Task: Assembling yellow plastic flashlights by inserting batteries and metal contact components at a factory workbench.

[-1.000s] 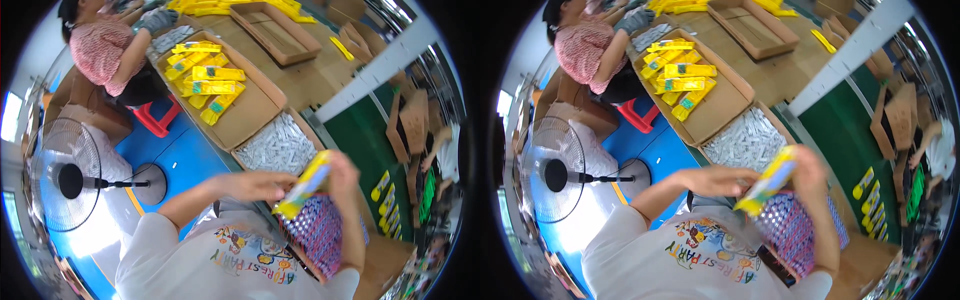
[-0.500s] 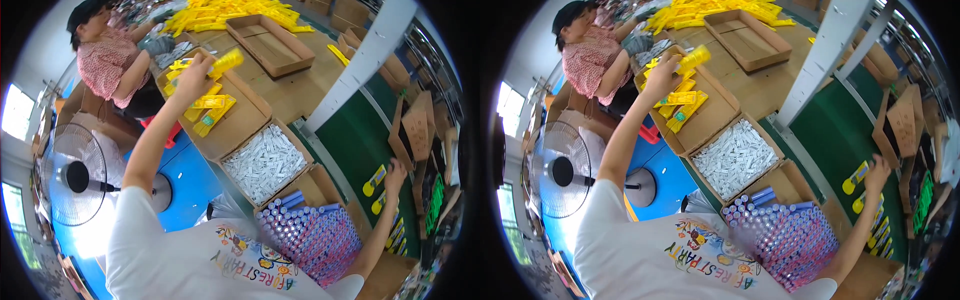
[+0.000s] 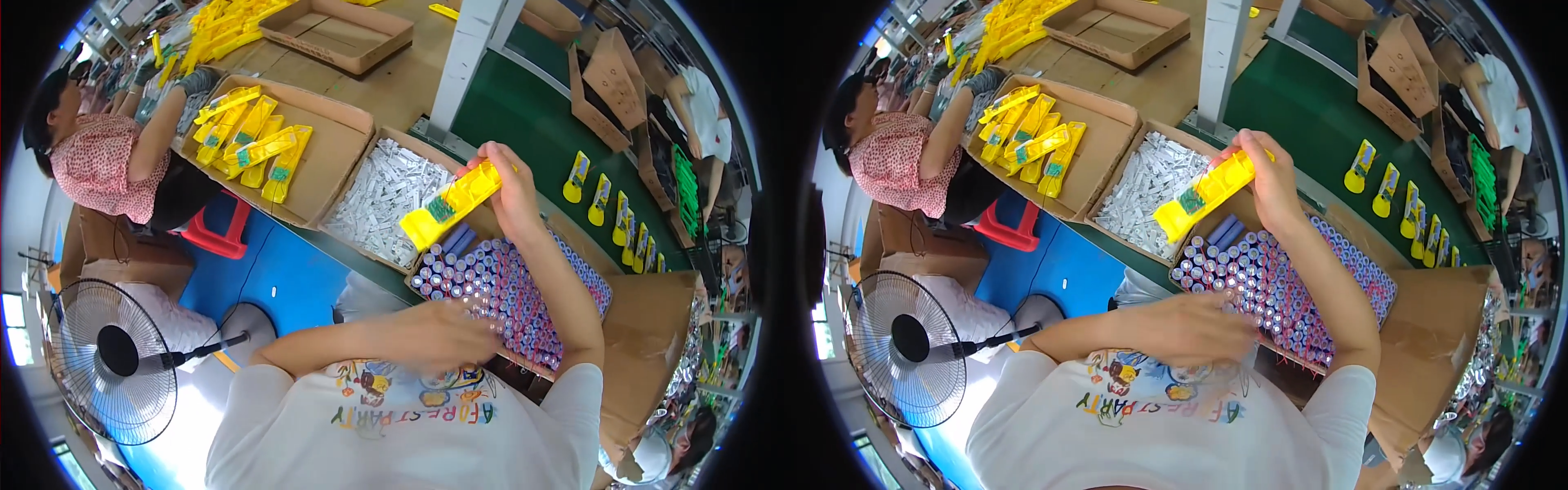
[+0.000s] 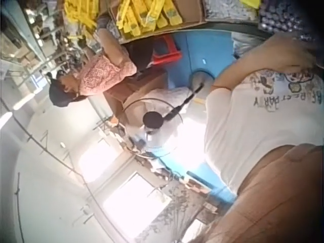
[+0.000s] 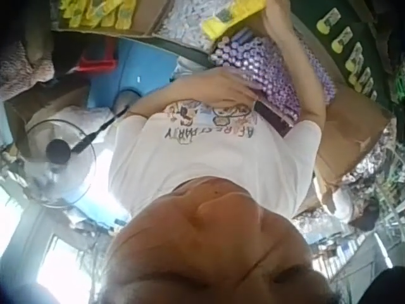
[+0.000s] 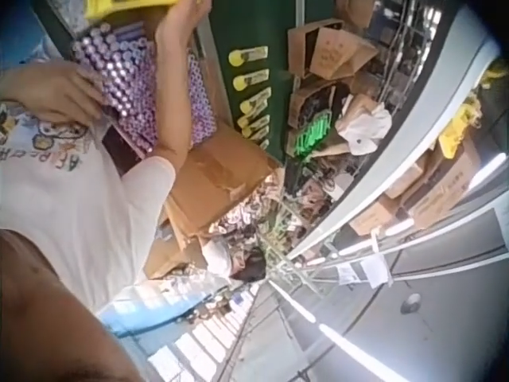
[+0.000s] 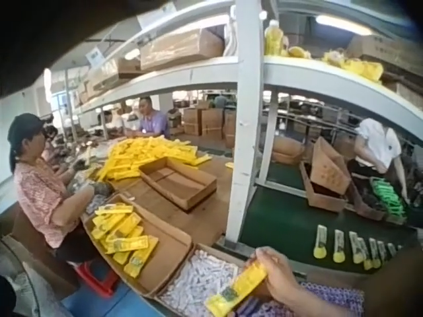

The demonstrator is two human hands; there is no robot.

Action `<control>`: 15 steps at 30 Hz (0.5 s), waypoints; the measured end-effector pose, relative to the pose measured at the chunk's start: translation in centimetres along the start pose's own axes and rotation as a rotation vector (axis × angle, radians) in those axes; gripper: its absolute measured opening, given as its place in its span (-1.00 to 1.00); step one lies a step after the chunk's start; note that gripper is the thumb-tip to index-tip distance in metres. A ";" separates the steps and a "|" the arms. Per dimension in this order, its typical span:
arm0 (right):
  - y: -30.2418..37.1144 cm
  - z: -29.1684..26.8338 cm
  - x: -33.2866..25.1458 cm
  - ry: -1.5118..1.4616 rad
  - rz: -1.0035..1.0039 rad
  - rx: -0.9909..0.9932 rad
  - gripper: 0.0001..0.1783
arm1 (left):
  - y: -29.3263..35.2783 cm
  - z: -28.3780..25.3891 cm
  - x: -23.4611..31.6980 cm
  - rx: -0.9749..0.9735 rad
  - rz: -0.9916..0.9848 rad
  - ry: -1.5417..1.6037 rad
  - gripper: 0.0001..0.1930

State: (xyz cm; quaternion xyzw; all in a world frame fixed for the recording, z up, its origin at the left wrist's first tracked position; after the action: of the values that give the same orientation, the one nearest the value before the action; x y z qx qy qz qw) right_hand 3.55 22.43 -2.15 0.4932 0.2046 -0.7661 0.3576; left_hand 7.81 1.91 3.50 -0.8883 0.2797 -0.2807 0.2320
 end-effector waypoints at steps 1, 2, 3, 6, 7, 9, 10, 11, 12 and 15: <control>0.2 0.3 0.2 -0.012 0.027 -0.061 -0.72 | 0.7 -1.2 0.2 0.016 0.002 0.395 -0.68; 0.6 0.8 0.0 -0.037 0.057 -0.102 -0.70 | 1.5 -2.4 0.1 0.030 0.003 0.791 -0.78; 0.8 0.9 -0.1 -0.038 0.056 -0.099 -0.70 | 3.1 -5.8 -2.2 0.393 -0.029 0.779 -0.77; 1.9 2.1 -0.8 -0.043 0.030 -0.214 -0.68 | 7.1 -11.6 -9.7 1.259 -0.645 0.451 -0.94; 2.2 3.4 -0.6 -0.092 0.074 -0.274 -0.68 | 6.4 -8.9 -12.3 1.009 -0.692 0.598 -0.88; 2.6 4.3 -0.1 -0.136 0.117 -0.321 -0.68 | 3.4 -0.6 -13.5 0.461 -0.875 1.339 -0.68; 2.6 4.3 0.0 -0.046 0.083 -0.335 -0.67 | 1.3 2.9 -10.2 0.094 -0.973 1.912 -0.53; 2.6 4.3 -0.1 0.045 0.049 -0.348 -0.66 | 1.5 3.3 -10.3 0.088 -0.970 1.914 -0.53; 2.6 4.2 -0.1 0.089 0.054 -0.378 -0.76 | 1.4 3.2 -9.4 0.084 -0.808 2.147 -0.51; 6.1 6.5 -6.4 1.132 -0.869 -0.001 -0.83 | 2.4 3.3 -9.9 0.213 -0.538 2.254 -0.49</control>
State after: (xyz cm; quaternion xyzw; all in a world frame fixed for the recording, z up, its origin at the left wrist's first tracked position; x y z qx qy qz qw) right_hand 5.80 16.31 6.69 0.6890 0.5371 -0.4657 -0.1410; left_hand 2.16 7.20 -3.93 -0.1419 0.1048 -0.9740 -0.1418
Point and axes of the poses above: each hand's wrist, its own y-axis away from the middle knuckle, its own z-axis out of the palm, x = y × z, the point moved 8 cm from there along -y, towards the middle knuckle, and after that the axes turned 5 degrees about -y, right-handed, at the moved point
